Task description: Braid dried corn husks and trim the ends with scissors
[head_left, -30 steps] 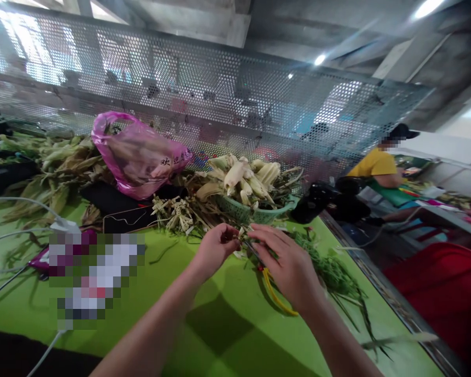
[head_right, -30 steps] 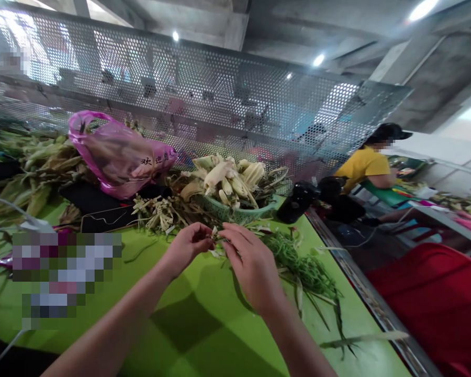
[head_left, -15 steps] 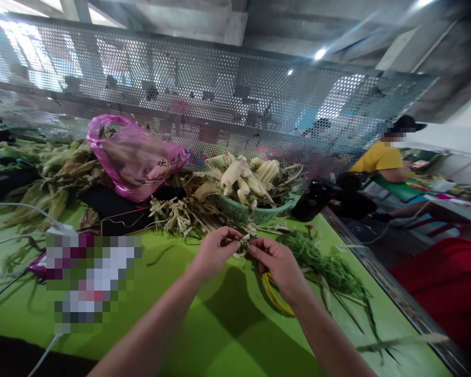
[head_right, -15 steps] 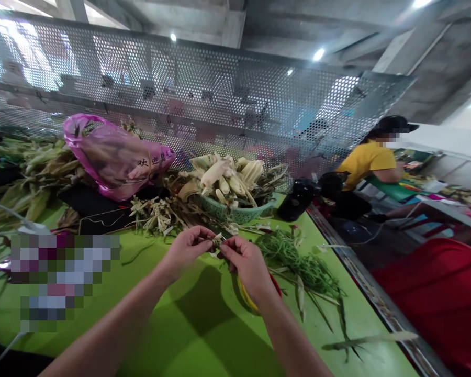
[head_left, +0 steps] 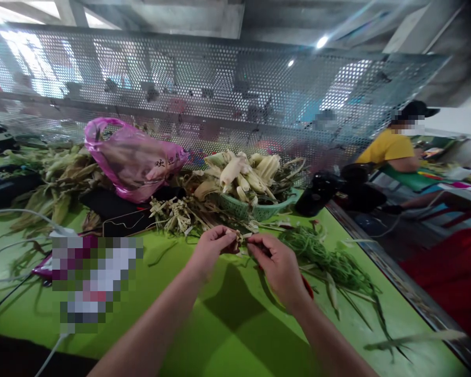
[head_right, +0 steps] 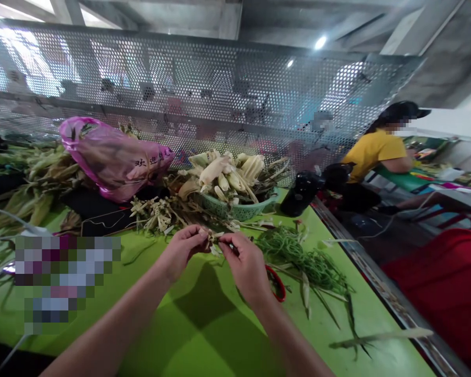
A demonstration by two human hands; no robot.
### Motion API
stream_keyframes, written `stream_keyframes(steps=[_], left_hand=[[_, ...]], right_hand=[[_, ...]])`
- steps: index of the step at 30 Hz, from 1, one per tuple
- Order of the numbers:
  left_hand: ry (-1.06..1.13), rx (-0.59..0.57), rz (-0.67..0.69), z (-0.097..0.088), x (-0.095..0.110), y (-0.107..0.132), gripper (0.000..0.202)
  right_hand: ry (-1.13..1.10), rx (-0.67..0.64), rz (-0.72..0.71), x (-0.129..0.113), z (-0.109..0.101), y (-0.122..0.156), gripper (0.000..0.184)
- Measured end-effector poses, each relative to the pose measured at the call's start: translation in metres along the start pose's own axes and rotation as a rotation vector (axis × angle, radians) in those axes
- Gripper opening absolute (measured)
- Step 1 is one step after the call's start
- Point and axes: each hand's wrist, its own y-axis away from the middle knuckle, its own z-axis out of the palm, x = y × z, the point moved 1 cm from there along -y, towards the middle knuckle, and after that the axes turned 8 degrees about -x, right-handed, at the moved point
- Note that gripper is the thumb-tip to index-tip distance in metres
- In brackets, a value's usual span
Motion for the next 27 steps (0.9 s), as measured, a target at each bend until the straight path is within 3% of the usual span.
stream_keyframes(steps=[6, 14, 27], left_hand=[[0.225, 0.066, -0.101, 0.001, -0.008, -0.001, 0.027], [-0.020, -0.017, -0.037, 0.008, 0.004, 0.005, 0.032], [-0.063, 0.085, 0.031, -0.002, 0.001, -0.002, 0.023]], right_hand=[[0.040, 0.018, -0.052, -0.009, 0.008, 0.004, 0.014], [-0.326, 0.088, 0.173, 0.002, 0.010, -0.001, 0.021], [-0.388, -0.041, 0.286, -0.005, 0.014, 0.000, 0.027]])
